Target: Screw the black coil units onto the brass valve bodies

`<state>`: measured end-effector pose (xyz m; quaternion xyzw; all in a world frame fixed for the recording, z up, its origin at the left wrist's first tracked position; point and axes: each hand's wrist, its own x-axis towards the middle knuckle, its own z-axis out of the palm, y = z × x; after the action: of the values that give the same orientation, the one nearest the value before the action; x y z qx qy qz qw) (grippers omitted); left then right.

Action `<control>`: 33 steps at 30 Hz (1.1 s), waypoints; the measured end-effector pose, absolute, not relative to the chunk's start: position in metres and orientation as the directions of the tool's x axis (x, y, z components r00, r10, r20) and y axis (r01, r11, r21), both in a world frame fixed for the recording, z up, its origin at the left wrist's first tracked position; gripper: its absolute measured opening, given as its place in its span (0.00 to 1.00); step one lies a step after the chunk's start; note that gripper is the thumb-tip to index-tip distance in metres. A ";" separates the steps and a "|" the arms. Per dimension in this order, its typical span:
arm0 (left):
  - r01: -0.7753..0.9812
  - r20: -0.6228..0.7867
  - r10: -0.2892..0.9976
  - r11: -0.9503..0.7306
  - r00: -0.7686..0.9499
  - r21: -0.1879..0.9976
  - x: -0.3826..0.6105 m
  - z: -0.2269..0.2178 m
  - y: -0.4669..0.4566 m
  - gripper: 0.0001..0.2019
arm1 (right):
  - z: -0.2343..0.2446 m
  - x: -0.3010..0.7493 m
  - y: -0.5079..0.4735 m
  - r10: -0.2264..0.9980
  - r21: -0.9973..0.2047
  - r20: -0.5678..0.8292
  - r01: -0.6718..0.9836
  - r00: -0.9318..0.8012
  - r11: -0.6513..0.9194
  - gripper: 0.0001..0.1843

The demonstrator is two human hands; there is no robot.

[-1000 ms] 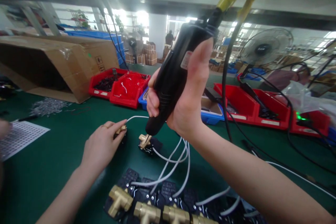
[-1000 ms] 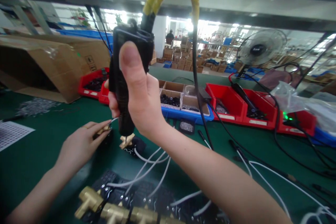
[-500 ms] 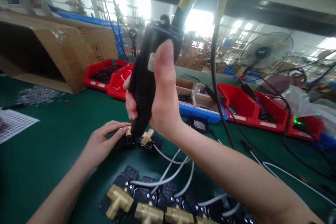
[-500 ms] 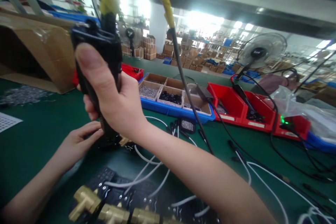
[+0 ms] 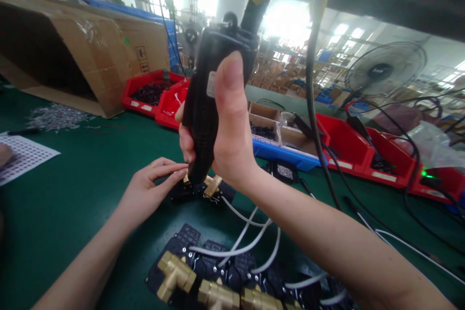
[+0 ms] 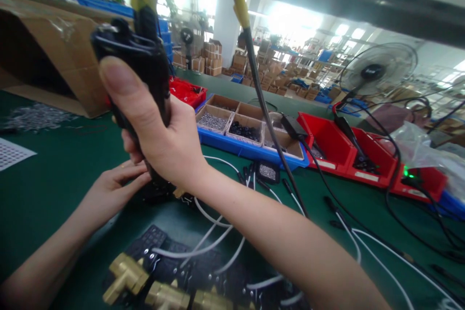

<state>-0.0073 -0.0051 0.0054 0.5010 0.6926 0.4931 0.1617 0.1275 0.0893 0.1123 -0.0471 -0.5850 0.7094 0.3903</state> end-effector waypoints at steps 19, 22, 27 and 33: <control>0.578 0.295 0.850 0.013 -0.436 0.816 -0.007 0.003 -0.005 0.27 | 0.106 0.127 0.090 0.671 -0.855 0.382 -0.519 -0.636 -0.005 0.41; 0.574 0.292 0.850 0.016 -0.439 0.818 -0.006 0.003 -0.005 0.25 | 0.111 0.130 0.094 0.652 -0.857 0.349 -0.510 -0.673 -0.067 0.41; 0.538 0.272 0.842 0.026 -0.466 0.842 -0.004 0.011 -0.006 0.18 | 0.129 0.135 0.086 0.676 -0.816 0.390 -0.575 -0.625 -0.061 0.42; 0.440 0.214 0.862 0.011 -0.459 0.898 -0.006 0.010 -0.004 0.19 | 0.134 0.127 0.069 0.613 -0.903 0.280 -0.419 -0.739 -0.094 0.48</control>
<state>-0.0059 -0.0041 0.0105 0.4780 0.6810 0.5156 0.2046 0.1271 0.0693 0.1336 -0.0841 -0.5743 0.7347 0.3512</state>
